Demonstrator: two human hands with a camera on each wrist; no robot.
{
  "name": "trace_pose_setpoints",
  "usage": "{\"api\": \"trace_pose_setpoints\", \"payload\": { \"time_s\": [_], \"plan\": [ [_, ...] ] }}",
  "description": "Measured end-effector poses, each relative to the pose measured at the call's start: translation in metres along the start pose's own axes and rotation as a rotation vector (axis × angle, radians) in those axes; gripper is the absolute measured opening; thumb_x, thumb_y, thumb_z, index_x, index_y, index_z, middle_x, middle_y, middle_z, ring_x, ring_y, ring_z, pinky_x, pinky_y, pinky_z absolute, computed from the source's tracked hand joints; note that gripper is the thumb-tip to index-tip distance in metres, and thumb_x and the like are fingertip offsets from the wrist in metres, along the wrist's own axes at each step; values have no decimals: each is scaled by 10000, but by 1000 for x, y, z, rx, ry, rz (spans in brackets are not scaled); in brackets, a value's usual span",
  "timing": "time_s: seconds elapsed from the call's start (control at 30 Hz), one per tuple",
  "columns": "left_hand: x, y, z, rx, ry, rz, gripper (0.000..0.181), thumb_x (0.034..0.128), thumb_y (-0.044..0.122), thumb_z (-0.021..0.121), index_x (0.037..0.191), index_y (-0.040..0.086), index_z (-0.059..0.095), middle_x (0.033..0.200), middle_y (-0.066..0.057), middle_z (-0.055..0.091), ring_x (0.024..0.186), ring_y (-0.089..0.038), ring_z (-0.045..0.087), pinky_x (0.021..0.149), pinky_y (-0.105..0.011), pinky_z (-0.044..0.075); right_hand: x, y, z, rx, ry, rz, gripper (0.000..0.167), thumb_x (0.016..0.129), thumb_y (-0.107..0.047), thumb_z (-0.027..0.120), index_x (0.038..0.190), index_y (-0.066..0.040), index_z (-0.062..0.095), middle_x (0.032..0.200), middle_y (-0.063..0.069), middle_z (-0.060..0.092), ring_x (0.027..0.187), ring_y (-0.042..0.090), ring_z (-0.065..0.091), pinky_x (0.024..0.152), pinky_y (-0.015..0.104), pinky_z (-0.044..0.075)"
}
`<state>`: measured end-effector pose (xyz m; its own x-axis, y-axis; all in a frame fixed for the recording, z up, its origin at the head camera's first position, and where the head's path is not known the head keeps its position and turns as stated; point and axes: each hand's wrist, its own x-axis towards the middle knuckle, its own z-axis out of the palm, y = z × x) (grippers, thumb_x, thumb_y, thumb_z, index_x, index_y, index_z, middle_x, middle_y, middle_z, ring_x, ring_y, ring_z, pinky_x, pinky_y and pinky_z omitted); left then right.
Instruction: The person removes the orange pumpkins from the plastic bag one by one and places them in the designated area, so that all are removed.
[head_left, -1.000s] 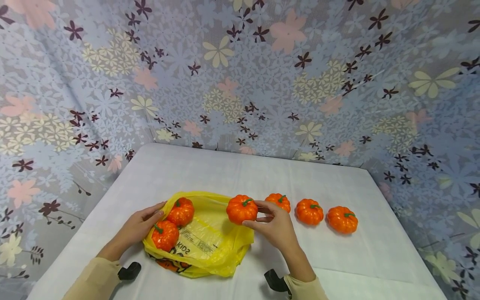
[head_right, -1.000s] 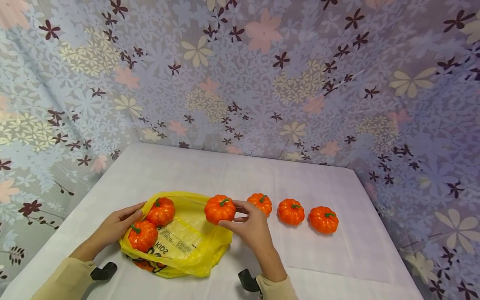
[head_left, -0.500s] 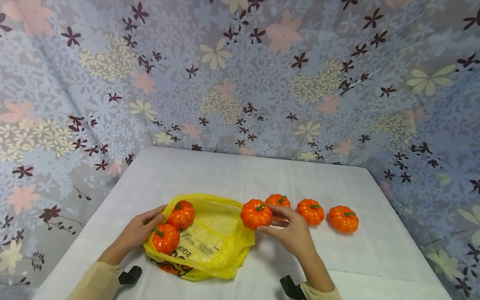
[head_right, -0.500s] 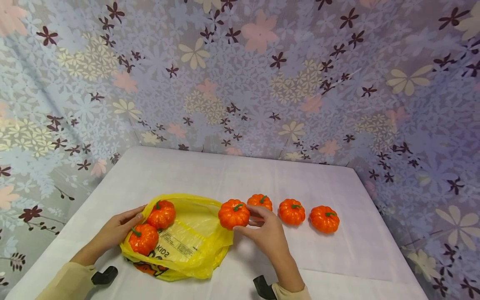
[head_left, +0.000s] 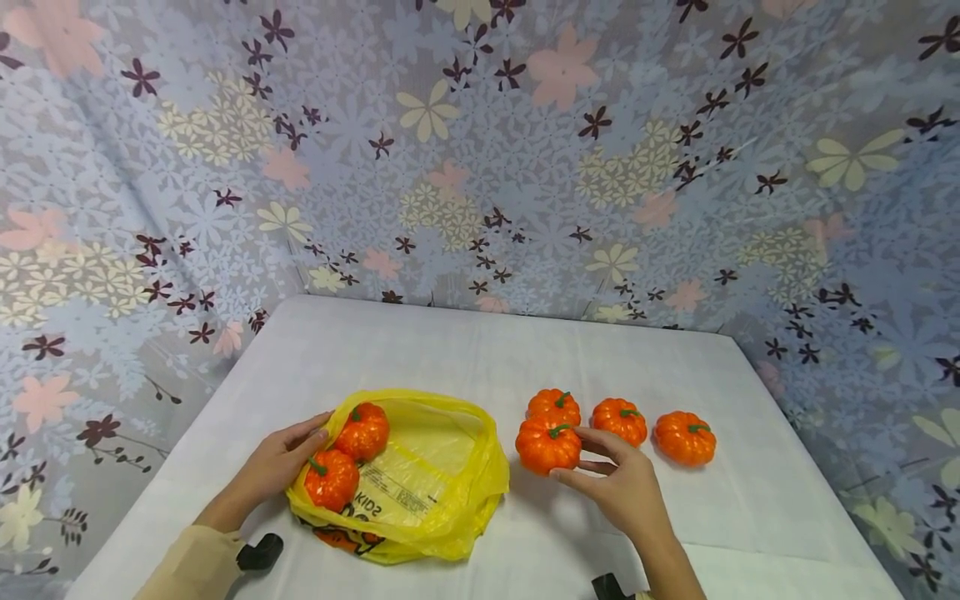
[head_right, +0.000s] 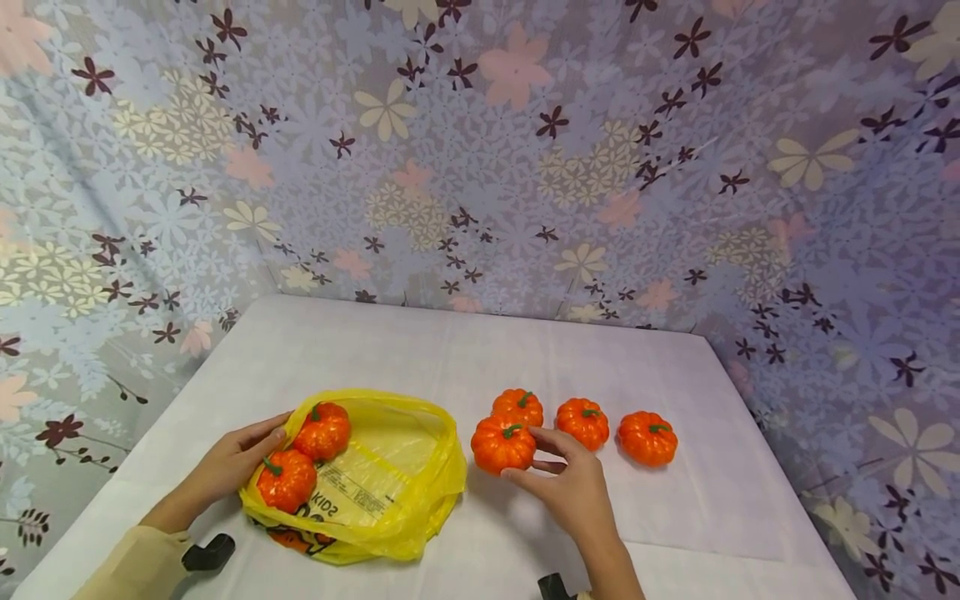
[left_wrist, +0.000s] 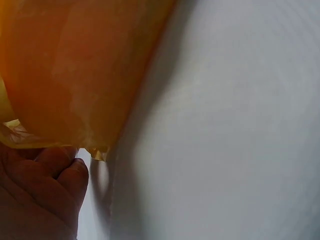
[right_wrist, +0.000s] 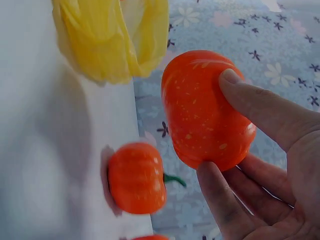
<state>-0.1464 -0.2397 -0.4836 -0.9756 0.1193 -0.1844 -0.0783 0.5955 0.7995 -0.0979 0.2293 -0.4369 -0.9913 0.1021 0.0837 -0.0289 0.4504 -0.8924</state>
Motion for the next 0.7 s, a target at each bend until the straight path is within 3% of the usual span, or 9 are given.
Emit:
{"api": "trace_pose_setpoints", "payload": {
  "time_s": [0.2, 0.43, 0.7],
  "plan": [
    [0, -3, 0, -7, 4, 20, 676, 1017, 545, 510, 1535, 117, 441, 1553, -202, 392, 1430, -453, 321, 1115, -635, 304, -10, 7, -16, -17, 19, 44, 709, 654, -329, 962, 1267, -105, 685, 1271, 63, 661, 1116, 248, 659, 837, 283, 583],
    [1, -2, 0, -7, -2, 9, 692, 1012, 564, 505, 1542, 125, 431, 1559, -202, 384, 1431, -456, 317, 1109, -637, 312, -21, 14, -34, -59, 36, 117, 768, 693, -375, 936, 1329, -63, 639, 1288, 159, 645, 1087, 304, 680, 835, 288, 584],
    [-1, -2, 1, -21, -6, 4, 694, 1013, 566, 498, 1546, 127, 425, 1564, -202, 375, 1433, -453, 315, 1112, -634, 310, -32, 29, -56, -139, 72, 212, 839, 705, -432, 916, 1369, -27, 601, 1373, 194, 584, 1195, 369, 607, 834, 301, 586]
  ]
}}
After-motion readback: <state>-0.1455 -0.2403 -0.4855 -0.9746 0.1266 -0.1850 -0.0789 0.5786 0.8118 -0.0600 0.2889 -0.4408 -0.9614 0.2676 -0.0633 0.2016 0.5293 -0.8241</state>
